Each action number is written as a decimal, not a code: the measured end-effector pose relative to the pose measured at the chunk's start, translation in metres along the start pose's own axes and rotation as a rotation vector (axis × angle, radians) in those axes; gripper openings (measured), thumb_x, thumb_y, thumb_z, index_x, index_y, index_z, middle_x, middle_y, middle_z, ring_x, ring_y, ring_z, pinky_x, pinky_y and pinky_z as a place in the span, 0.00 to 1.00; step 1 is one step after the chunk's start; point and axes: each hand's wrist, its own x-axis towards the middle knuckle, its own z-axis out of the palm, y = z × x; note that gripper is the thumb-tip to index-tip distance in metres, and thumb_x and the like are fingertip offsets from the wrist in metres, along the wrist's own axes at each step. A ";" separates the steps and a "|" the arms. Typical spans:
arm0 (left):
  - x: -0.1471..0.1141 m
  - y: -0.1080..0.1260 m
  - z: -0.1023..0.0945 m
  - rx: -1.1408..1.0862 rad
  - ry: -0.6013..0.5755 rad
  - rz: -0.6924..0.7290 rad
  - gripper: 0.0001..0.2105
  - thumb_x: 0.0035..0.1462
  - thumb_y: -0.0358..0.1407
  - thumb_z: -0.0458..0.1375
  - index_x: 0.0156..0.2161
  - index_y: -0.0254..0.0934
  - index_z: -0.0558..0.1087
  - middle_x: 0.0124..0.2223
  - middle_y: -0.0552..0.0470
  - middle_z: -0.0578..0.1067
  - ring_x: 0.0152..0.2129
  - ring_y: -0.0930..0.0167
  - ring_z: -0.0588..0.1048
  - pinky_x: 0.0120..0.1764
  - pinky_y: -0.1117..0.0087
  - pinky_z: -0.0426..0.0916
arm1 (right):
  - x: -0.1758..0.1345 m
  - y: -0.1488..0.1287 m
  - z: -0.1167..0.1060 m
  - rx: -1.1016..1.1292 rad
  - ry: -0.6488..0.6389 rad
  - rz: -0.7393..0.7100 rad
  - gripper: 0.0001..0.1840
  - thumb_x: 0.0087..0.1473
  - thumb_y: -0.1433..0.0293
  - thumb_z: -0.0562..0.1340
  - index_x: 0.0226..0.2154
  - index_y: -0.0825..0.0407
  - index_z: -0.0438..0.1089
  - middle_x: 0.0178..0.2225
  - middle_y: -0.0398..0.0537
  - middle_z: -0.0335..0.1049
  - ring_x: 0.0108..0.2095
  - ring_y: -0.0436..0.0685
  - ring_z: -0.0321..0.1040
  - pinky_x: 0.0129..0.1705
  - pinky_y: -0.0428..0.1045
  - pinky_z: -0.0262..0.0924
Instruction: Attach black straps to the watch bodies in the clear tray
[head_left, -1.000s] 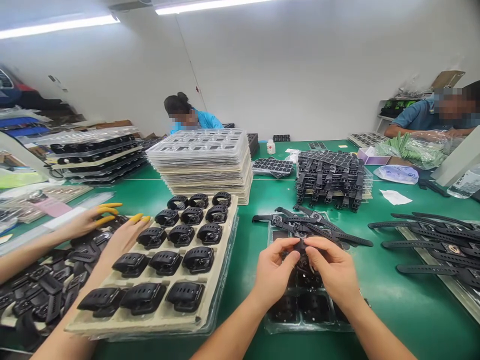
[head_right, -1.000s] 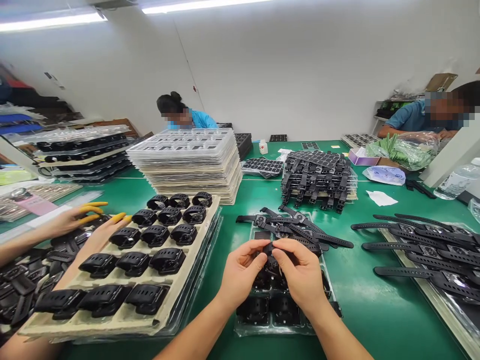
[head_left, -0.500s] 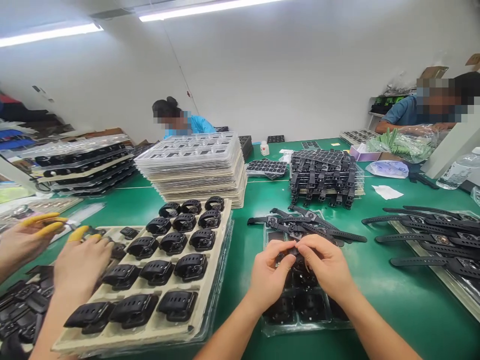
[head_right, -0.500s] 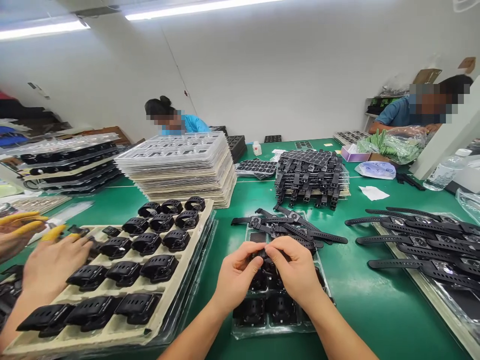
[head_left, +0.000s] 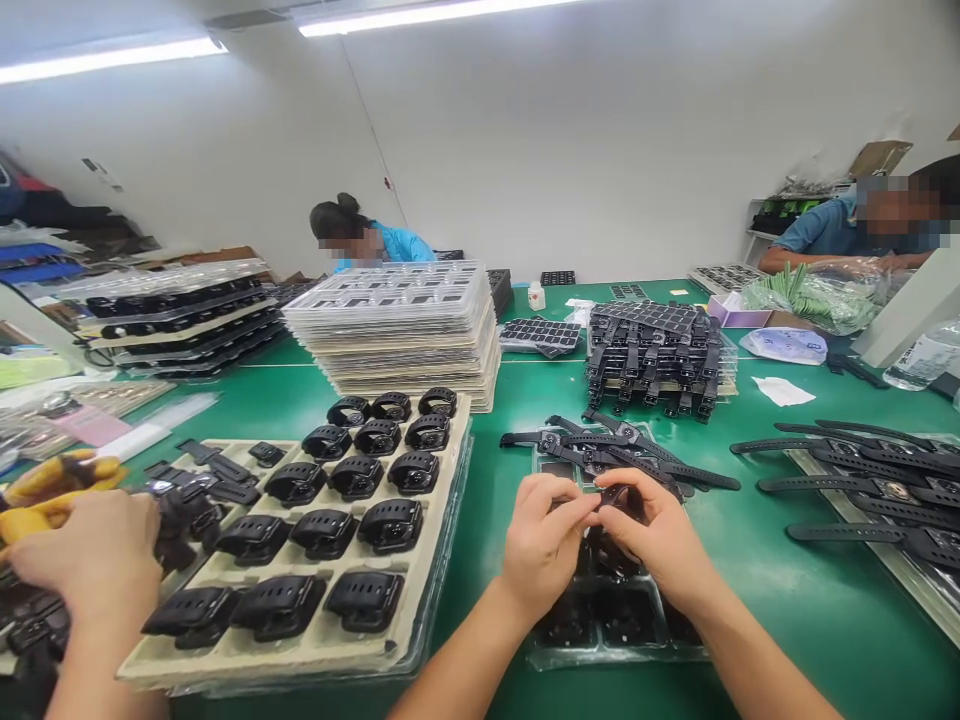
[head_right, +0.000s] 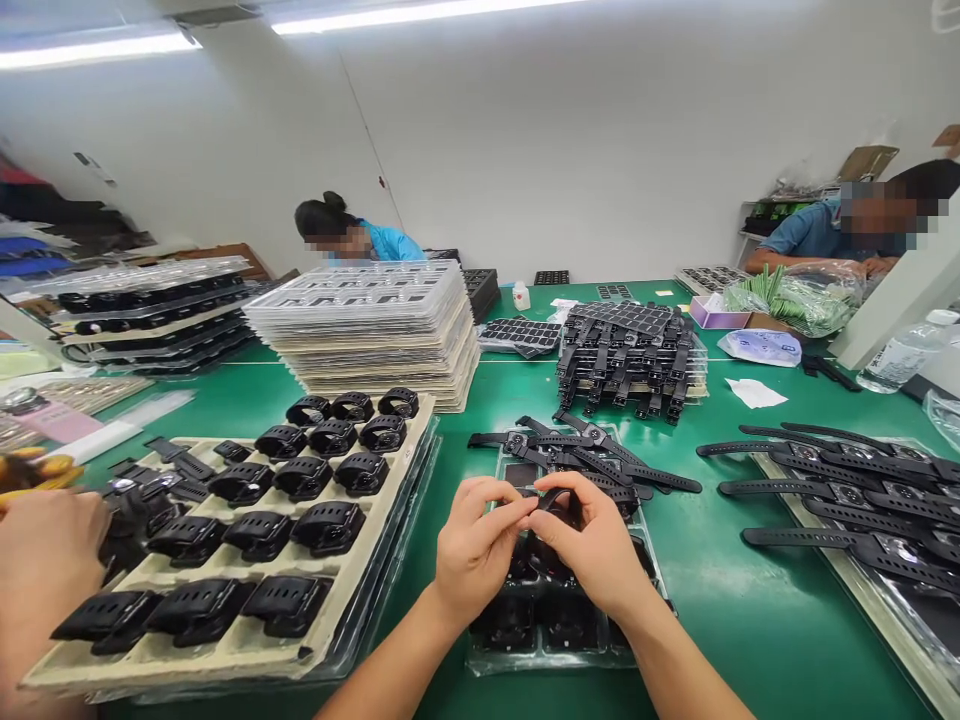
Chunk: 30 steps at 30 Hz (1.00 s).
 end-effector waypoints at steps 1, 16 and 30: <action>0.000 0.000 -0.001 0.082 0.007 0.070 0.11 0.63 0.24 0.58 0.47 0.39 0.77 0.34 0.49 0.78 0.34 0.68 0.73 0.36 0.66 0.75 | 0.000 0.000 0.000 0.003 0.000 0.013 0.18 0.49 0.60 0.73 0.41 0.47 0.75 0.22 0.35 0.60 0.22 0.49 0.54 0.24 0.45 0.52; -0.001 0.006 -0.004 0.457 0.013 0.325 0.08 0.63 0.25 0.54 0.42 0.38 0.72 0.33 0.47 0.77 0.33 0.65 0.75 0.38 0.63 0.71 | -0.002 -0.003 0.009 0.120 0.141 0.046 0.22 0.42 0.62 0.76 0.37 0.50 0.70 0.22 0.36 0.66 0.22 0.49 0.54 0.23 0.45 0.48; -0.006 -0.014 -0.002 -0.014 0.368 -0.419 0.10 0.71 0.38 0.49 0.37 0.39 0.69 0.36 0.50 0.70 0.35 0.68 0.71 0.40 0.66 0.68 | 0.030 -0.003 -0.026 -0.419 0.254 -0.199 0.19 0.57 0.55 0.64 0.44 0.50 0.74 0.48 0.53 0.76 0.49 0.65 0.71 0.51 0.59 0.63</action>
